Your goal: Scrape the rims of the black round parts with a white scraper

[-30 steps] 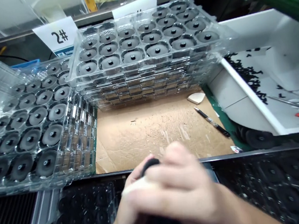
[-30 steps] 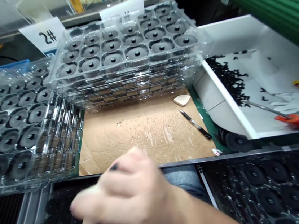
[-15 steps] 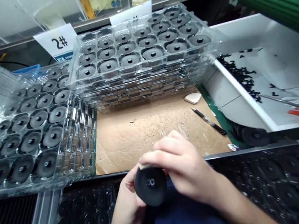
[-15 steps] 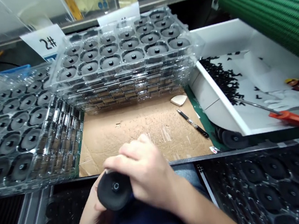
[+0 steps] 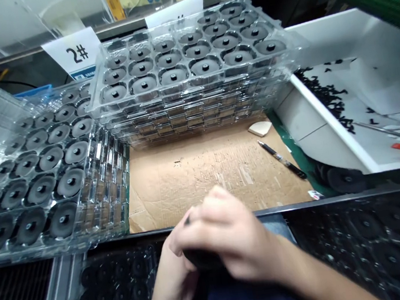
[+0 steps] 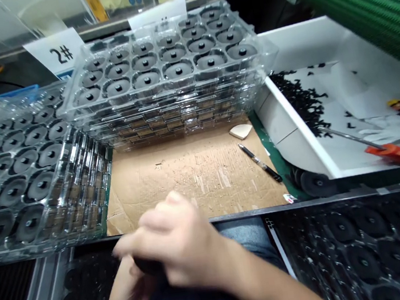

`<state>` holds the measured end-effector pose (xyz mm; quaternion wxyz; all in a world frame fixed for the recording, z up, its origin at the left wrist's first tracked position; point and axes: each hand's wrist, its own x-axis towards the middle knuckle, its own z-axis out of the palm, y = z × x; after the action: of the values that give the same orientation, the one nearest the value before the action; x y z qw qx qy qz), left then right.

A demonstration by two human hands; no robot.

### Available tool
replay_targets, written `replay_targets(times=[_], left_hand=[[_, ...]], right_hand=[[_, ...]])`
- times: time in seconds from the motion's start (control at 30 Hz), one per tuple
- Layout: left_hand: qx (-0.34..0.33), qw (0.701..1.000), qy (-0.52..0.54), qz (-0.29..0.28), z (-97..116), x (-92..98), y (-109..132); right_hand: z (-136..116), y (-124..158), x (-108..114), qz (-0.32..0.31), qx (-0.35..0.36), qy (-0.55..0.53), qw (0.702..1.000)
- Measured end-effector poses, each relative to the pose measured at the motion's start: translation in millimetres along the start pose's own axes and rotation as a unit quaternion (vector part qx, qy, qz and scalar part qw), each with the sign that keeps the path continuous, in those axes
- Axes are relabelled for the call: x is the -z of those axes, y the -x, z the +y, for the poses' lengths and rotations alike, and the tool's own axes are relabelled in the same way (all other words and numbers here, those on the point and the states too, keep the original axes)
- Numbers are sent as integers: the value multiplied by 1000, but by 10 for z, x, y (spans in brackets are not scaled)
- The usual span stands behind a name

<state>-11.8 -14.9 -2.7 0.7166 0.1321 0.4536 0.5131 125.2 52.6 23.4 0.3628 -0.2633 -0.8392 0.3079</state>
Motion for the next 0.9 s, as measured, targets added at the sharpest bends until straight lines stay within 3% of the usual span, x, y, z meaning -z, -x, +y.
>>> replay_targets(times=[0.1,0.17,0.3,0.43,0.5,0.57,0.67,0.77,0.8,0.9], left_hand=[[25,996,84,-16,-4,81,-38],[37,988,144,-28,0,138,-55],[51,980,188,-49,19,179,-75],[51,982,176,-53,31,121,-101],[36,985,161,-47,24,87,-107],[25,988,146,-36,12,73,-101],[27,992,119,-4,-7,104,-89],[6,995,100,28,-30,152,-95],[1,995,97,27,-38,159,-100],[17,995,101,-18,-39,147,-103]], right_hand=[[353,168,-68,48,-177,9,983],[569,379,-158,48,-241,28,969],[727,768,-328,21,-275,27,961],[487,635,-217,49,-303,18,951],[250,404,-110,86,-288,13,954],[1,187,-49,125,-190,9,974],[-251,19,-54,71,-51,14,996],[-304,-14,-91,-38,-78,0,996],[-295,-22,-105,-47,-93,10,994],[-256,-51,-140,44,-82,66,993]])
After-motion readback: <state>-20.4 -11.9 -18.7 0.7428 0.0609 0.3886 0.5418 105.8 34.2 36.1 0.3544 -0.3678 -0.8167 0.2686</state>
